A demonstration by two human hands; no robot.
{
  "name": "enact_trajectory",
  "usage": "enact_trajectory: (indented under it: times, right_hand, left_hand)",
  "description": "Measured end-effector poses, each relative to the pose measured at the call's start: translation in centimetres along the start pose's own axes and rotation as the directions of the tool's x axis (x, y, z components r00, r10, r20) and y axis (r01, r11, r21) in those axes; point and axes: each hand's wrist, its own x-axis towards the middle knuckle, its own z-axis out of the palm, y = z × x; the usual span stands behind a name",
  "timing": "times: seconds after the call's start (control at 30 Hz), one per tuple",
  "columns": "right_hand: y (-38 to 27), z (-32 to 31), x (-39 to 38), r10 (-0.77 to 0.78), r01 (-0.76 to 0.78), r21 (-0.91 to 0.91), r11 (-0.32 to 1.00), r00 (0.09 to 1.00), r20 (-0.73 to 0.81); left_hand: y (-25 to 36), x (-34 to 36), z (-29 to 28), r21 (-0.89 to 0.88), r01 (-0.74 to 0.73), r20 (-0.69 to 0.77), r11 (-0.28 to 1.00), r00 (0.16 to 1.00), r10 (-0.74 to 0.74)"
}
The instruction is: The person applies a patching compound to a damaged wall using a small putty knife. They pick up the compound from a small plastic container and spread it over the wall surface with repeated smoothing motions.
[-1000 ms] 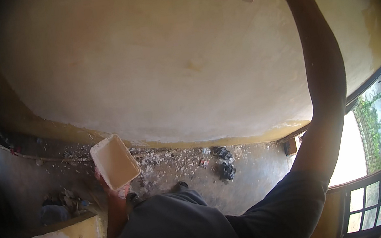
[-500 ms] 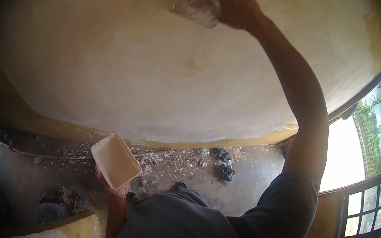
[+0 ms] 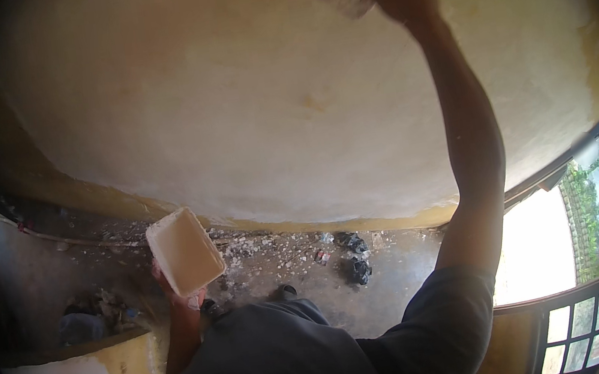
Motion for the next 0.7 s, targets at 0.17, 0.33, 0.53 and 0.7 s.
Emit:
enact_trajectory:
  times: [0.17,0.33,0.53,0.7]
  right_hand:
    - [2.7,-4.5,1.1,-0.116,0.254,0.236,0.938,0.871,-0.478]
    - [-9.5,3.6,-9.0,-0.309,0.277,0.145,0.95,0.77,0.558]
    - [-3.8,-1.5,-1.1,-0.066,0.079,-0.072,0.994,0.984,0.164]
    - [3.3,-7.8,2.9,0.086,0.042,0.193,0.98,0.788,-0.609]
  left_hand:
    - [-0.5,0.8,1.0,-0.003,0.036,0.017,0.999,0.999,-0.036]
    - [0.0,0.1,-0.1,-0.003,0.02,-0.022,1.0,1.0,-0.02]
    - [0.3,-0.1,0.6,0.02,0.033,-0.082,0.999,0.996,-0.031]
    - [-0.4,0.3,1.3,0.029,0.021,0.001,0.999,1.0,-0.021]
